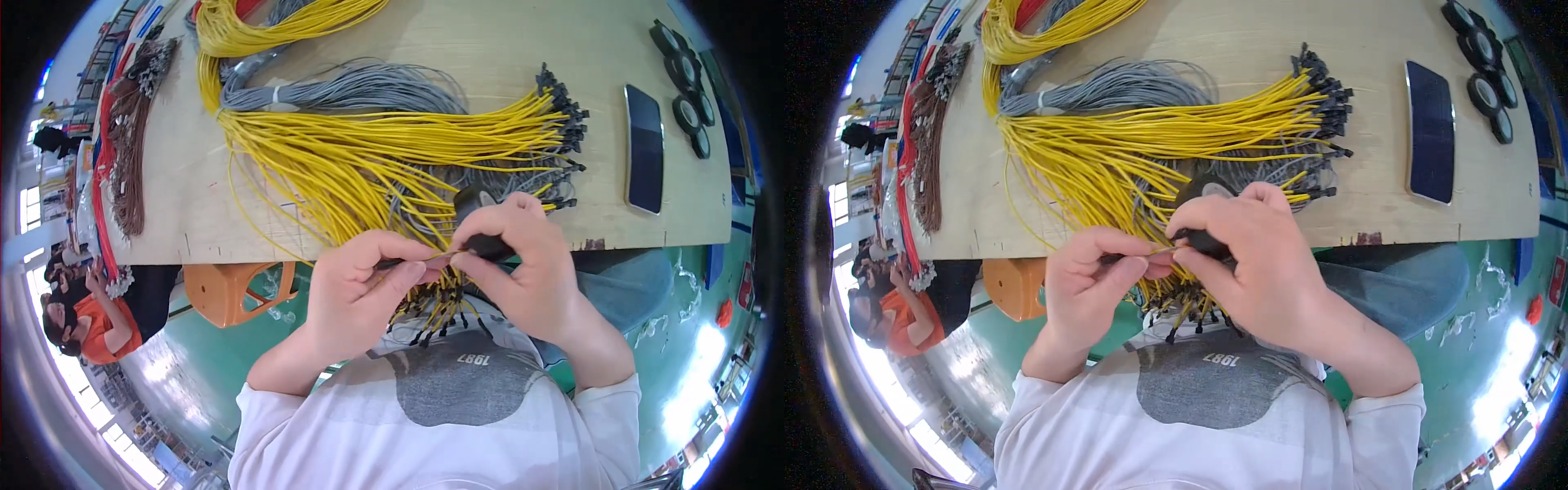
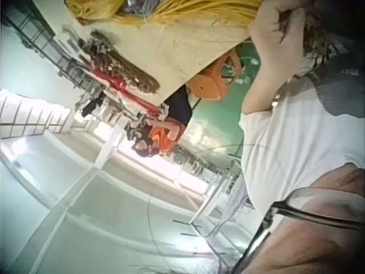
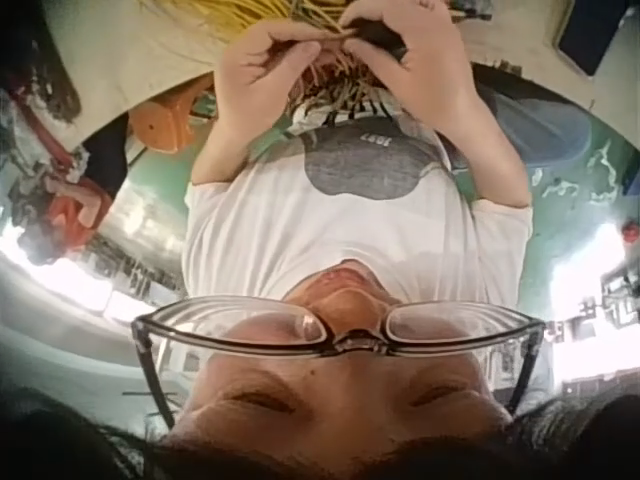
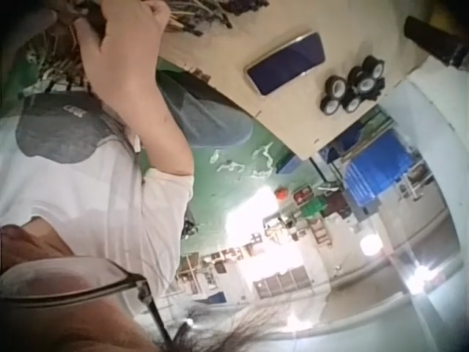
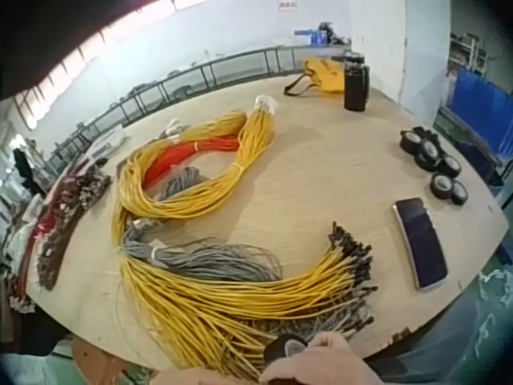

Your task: Applying black electrical tape to bundles of yellow and grey wires to insulate or bind them.

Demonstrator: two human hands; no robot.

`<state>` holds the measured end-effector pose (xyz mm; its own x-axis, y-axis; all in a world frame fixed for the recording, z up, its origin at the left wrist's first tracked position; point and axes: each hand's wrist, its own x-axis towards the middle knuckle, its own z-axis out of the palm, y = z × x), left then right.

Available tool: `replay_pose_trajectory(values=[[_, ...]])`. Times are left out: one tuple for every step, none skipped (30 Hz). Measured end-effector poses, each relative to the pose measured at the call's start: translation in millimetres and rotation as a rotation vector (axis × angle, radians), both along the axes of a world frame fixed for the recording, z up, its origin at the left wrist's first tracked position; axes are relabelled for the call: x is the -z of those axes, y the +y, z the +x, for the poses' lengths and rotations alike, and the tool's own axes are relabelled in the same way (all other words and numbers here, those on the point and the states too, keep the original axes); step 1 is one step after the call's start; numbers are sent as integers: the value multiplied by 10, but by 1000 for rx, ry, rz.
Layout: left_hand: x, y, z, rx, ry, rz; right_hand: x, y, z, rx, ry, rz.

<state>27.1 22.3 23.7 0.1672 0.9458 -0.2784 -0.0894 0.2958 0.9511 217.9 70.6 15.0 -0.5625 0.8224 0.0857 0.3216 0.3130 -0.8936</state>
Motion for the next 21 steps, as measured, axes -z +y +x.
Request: replay_pose_trajectory(values=[[12,-16,-32,8,-26,-48,44,-13,-52,80,103,11],[13,-18,-54,33,16,-110,57,-3,-80,64,109,7],[8,-13,-76,22,18,-112,61,4,-97,55,97,39],[4,-8,-96,2,-62,-171,64,11,-108,47,85,71],[3,3,-115,-17,-142,-229,32,28,-96,13,62,44],[39,28,-154,-13,-187,-235,35,33,-102,5,68,42],[28,66,-155,-51,-269,-274,39,29,-104,26,61,55],[14,99,-154,-88,-351,-311,41,26,-102,49,53,68],[51,95,-198,-30,-445,-334,39,32,-108,37,50,70],[47,85,-193,-35,-476,-363,44,32,-128,30,58,68],[25,91,-168,-39,-507,-392,50,31,-147,35,55,84],[7,104,-146,-46,-534,-434,51,28,-142,44,45,100],[-2,106,-145,-48,-534,-435,52,27,-142,42,45,99],[-9,106,-149,-44,-555,-449,52,26,-145,40,43,107],[-11,109,-150,-36,-576,-464,52,23,-142,42,40,116],[-8,109,-150,-35,-577,-466,53,22,-136,43,38,114],[-4,109,-149,-26,-595,-462,56,22,-130,46,39,112],[-5,111,-148,-15,-614,-458,54,21,-126,50,39,112],[-7,111,-143,-11,-615,-459,54,17,-124,53,37,112],[-12,107,-137,15,-531,-407,56,12,-124,56,41,117],[-7,103,-121,40,-450,-354,65,11,-118,58,43,122]])
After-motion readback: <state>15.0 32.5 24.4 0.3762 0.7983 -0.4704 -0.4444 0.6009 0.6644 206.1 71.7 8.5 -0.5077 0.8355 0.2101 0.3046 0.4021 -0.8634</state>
